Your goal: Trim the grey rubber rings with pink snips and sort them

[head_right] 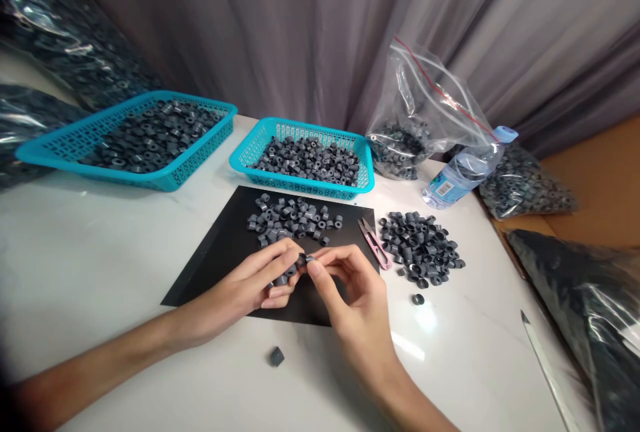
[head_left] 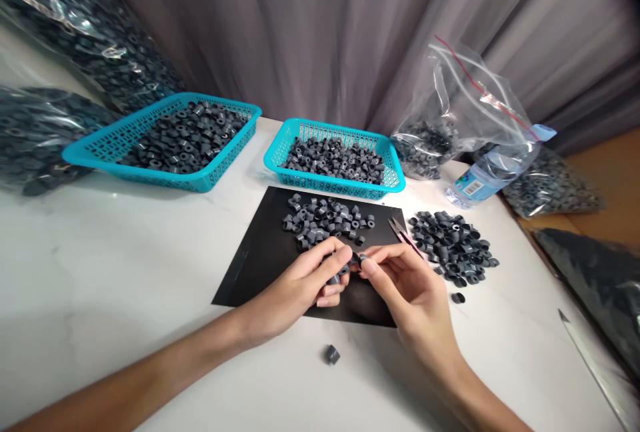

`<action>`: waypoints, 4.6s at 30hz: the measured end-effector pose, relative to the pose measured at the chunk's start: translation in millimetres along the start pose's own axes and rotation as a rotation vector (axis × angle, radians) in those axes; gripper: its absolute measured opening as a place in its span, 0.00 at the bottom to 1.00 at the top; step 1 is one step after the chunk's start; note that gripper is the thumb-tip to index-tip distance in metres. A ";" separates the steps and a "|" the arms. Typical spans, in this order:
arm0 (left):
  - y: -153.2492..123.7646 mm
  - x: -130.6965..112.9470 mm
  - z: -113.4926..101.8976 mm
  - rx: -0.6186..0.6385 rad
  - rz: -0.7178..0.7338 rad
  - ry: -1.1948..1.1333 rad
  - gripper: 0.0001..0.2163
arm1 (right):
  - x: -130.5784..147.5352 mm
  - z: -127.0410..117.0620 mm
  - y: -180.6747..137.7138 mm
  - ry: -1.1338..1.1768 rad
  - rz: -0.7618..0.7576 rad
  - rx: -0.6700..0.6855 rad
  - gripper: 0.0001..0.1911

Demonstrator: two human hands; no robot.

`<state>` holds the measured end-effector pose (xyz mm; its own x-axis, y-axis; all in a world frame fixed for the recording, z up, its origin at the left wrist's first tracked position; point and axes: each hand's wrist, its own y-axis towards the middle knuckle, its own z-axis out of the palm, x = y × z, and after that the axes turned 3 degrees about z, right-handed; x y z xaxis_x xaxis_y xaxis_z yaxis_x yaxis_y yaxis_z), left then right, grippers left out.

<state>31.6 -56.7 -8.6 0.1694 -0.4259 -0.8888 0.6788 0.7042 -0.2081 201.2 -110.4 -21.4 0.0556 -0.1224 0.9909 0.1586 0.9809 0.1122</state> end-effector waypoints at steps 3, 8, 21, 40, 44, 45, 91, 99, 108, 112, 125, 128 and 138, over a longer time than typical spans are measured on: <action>-0.9 1.3 0.3 -0.036 -0.009 -0.085 0.17 | 1.3 -1.4 0.3 -0.042 -0.014 0.006 0.06; -1.6 2.8 1.5 -0.066 -0.036 -0.166 0.18 | 0.8 -2.6 -1.8 -0.120 -0.054 0.023 0.04; 1.8 1.1 0.7 -0.133 -0.182 -0.325 0.14 | -3.6 -3.9 -8.1 -0.413 -0.245 0.021 0.01; -0.7 0.1 1.9 -0.161 -0.260 -0.341 0.16 | 22.1 -6.4 -11.0 -0.747 -0.582 0.338 0.06; 1.6 -0.7 -2.8 -0.131 -0.263 -0.427 0.13 | 26.5 -11.5 -9.2 -0.859 -0.454 0.730 0.08; 2.0 -0.8 -3.5 -0.124 -0.260 -0.437 0.13 | 26.0 -10.7 -8.9 -0.887 -0.448 0.766 0.07; -3.8 -5.0 -2.5 0.278 -0.136 -0.048 0.19 | -16.1 -25.8 26.4 -0.752 -0.412 0.034 0.04; -2.0 -2.5 -4.2 0.204 -0.086 0.023 0.18 | 10.4 -28.9 16.2 -0.299 -0.152 0.105 0.04; -1.5 -0.7 -3.3 0.207 -0.053 0.042 0.18 | 12.7 -31.4 14.0 -0.208 -0.063 0.151 0.04; -1.4 0.0 0.2 0.139 -0.076 -0.008 0.18 | 12.7 -29.2 11.2 -0.184 -0.068 0.172 0.03; -6.0 4.1 10.4 -0.124 -0.209 -0.277 0.16 | 6.5 -13.2 3.5 -0.465 -0.305 0.203 0.04; -7.1 4.1 12.3 -0.181 -0.227 -0.277 0.16 | 5.7 -10.1 -1.2 -0.591 -0.416 0.181 0.05; -6.5 10.3 18.0 -0.293 -0.180 -0.110 0.19 | 4.4 0.4 -9.9 -0.620 -0.474 0.168 0.07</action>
<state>41.8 -75.9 -9.0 0.1524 -0.6053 -0.7813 0.4734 0.7386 -0.4799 199.5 -120.6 -18.1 -0.5471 -0.4746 0.6895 -0.1254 0.8609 0.4931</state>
